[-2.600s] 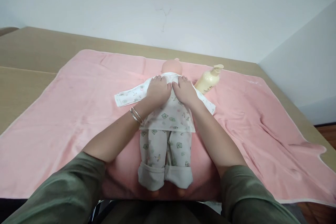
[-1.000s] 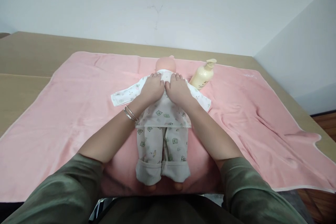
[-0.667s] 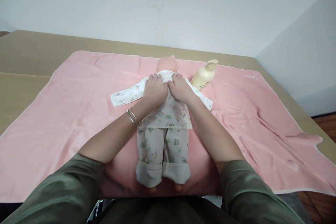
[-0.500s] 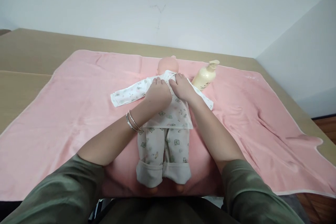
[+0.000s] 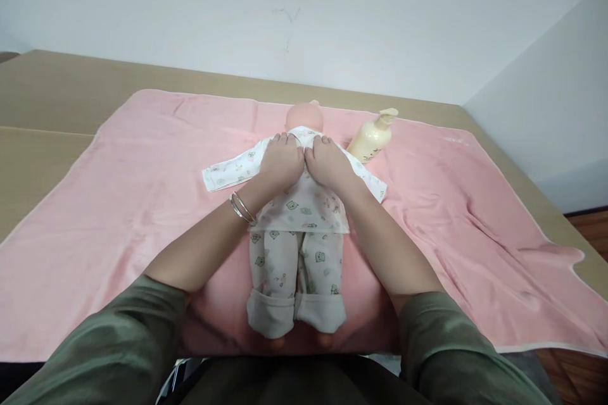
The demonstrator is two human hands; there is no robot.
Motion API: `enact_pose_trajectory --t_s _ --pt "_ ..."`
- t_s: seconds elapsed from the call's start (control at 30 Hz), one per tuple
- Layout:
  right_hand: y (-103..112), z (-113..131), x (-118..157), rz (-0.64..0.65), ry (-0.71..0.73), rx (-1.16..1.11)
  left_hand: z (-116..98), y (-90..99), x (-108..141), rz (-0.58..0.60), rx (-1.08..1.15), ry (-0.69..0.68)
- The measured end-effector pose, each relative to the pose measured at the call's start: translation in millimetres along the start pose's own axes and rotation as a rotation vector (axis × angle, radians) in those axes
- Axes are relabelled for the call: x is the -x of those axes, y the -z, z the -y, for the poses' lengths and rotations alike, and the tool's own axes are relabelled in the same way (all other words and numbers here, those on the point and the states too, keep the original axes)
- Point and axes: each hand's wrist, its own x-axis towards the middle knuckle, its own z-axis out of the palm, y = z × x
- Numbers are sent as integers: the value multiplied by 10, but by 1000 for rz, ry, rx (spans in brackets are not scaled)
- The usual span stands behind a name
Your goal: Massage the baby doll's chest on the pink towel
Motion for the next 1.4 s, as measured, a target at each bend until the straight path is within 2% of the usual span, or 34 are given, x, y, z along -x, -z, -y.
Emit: enact_pose_trajectory --t_s 0.13,0.23,0.33,0.5,0.67,0.8,0.9,0.97,1.03,1.13,1.2,1.33,1.4 --pt "-59 -86 -111 -43 -58 -86 -106 124 97 102 -110 -150" --pt "-58 -51 -74 -54 -73 -59 -51 197 58 145 -73 -100" --pt "-37 49 33 -43 -96 7 55 158 -33 54 54 29" --pt "-38 191 178 -34 -73 73 142 -54 -129 -109 231 119" --pt "-112 78 30 -45 -54 1 107 -88 -114 -121 258 156" --pt "-120 -72 -102 -105 -22 -101 79 -2 -88 -102 252 141" --pt "-29 -115 -79 -100 10 -139 94 78 -81 -58 284 146" --pt "57 -109 -27 -139 39 -173 123 149 -84 -30 361 167" --pt "115 -82 24 -247 81 -214 165 244 -91 -62 462 200" --pt "76 -7 67 -384 136 -244 235 416 -95 -195 558 243" --pt "-16 56 76 -341 175 -215 282 520 -92 -241 578 245" --pt "-110 141 83 -159 216 -108 347 645 -75 -250 622 246" --pt "-74 144 89 -174 200 -109 354 671 -65 -261 654 248"
